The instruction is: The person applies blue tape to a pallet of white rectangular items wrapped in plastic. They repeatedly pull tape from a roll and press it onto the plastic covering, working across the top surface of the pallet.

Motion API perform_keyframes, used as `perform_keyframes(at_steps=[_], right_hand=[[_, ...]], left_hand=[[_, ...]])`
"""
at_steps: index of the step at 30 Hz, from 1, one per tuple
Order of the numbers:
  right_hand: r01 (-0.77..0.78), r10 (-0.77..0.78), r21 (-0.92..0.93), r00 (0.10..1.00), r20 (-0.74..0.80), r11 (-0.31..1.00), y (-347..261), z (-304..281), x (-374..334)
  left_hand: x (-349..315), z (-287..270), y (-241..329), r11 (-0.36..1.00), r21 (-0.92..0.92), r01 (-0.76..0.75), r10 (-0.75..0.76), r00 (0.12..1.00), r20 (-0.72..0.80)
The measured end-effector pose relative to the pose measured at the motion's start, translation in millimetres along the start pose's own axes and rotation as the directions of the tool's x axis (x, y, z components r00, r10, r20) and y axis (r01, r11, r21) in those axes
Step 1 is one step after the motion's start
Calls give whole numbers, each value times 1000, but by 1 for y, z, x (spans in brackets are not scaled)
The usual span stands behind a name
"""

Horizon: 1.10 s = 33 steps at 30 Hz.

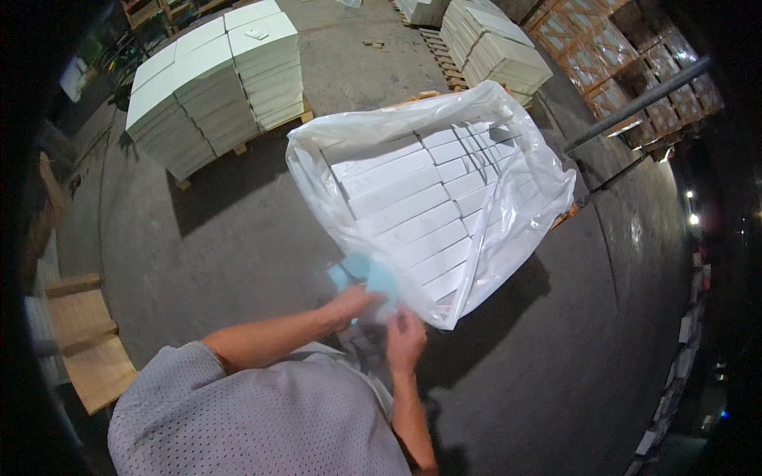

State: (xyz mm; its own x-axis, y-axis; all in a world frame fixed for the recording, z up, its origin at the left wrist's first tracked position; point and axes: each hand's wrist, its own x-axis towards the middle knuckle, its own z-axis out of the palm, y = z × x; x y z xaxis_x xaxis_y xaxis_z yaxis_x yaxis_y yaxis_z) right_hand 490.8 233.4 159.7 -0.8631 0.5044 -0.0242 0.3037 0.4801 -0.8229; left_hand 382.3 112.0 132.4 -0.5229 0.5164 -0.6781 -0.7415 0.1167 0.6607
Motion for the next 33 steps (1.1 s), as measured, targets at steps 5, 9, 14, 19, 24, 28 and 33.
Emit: perform_keyframes(at_steps=[5,9,14,19,24,28,33], right_hand=[[146,-148,-182,989,5,972,38,-14,4],[309,-312,-198,950,14,930,69,-39,17],[369,-374,-181,928,7,912,96,-83,40],[317,-314,-55,948,46,947,114,-117,47],[418,-415,-135,908,56,898,124,-116,50],[432,-432,-161,901,35,888,124,-103,52],[423,-416,-180,906,78,888,122,-83,52]], left_hand=[[16,23,-22,995,37,89,-86,992,-91],[52,49,-64,999,32,11,-1,951,-309],[83,85,-87,771,500,-395,525,838,-148],[55,145,-63,978,-95,-187,136,909,-393],[49,162,-54,949,-229,-216,106,904,-413],[60,145,-57,961,-214,-176,72,904,-421],[61,127,-52,962,-219,-162,47,892,-451]])
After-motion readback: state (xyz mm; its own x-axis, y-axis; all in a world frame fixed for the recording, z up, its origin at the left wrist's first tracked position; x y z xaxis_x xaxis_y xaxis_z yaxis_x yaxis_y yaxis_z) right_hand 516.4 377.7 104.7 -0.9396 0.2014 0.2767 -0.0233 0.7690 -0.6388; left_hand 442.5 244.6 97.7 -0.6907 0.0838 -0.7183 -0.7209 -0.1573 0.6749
